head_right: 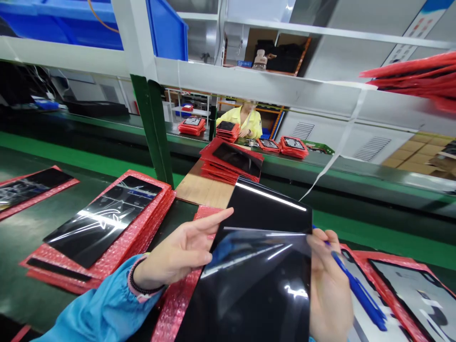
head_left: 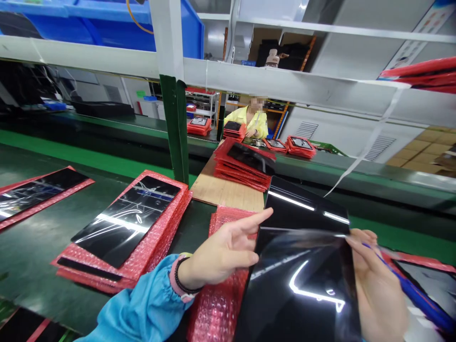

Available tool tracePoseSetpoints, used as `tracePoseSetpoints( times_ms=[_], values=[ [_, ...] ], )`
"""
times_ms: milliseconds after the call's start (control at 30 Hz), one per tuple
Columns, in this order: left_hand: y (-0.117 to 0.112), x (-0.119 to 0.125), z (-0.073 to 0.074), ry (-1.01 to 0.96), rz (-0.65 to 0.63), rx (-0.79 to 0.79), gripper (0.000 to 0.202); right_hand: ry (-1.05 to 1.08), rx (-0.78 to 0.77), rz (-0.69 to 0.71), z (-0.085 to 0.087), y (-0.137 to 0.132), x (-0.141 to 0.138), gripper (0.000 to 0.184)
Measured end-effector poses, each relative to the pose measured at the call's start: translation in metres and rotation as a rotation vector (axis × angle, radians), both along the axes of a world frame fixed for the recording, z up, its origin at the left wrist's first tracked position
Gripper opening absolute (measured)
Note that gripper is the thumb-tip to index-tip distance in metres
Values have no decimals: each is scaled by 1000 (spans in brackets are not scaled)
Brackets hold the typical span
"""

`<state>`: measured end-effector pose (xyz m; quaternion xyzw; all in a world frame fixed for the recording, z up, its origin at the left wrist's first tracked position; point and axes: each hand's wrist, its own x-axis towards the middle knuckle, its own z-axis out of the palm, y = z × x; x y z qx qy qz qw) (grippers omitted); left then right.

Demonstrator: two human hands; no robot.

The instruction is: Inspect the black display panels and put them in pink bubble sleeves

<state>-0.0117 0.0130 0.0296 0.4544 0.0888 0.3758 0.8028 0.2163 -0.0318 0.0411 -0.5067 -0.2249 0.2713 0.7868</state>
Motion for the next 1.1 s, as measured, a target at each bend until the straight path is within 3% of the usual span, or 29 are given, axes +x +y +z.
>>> tracePoseSetpoints(
  times_ms=[100, 233, 367, 433, 500, 633, 733, 867, 933, 1100],
  values=[
    [-3, -4, -7, 18, 70, -71, 65, 198, -44, 23, -6, 7, -15, 47],
    [-12, -14, -23, 67, 228, -207, 62, -67, 1, 199, -37, 20, -23, 50],
    [-22, -26, -47, 104, 378, -328, 85, -215, 51, 216, -83, 42, -4, 39],
    [-24, -32, -61, 137, 396, -360, 96, -302, -6, 196, -108, 56, 12, 31],
    [-25, -35, -74, 163, 375, -366, 95, -357, -94, 201, -131, 68, 25, 25],
    [-20, -40, -83, 244, 249, -299, 64, -417, -227, 282, -164, 85, 39, 27],
    [-9, -47, -78, 450, 226, -145, 46, -428, -258, 319, -175, 91, 41, 28],
    [9, -57, -79, 808, 445, 47, 29, -417, -281, 322, -181, 99, 44, 28],
    [12, -59, -85, 835, 503, 42, 28, -407, -298, 315, -185, 104, 46, 27],
    [1, -55, -96, 762, 448, -55, 36, -382, -286, 260, -195, 107, 47, 25]
  ],
)
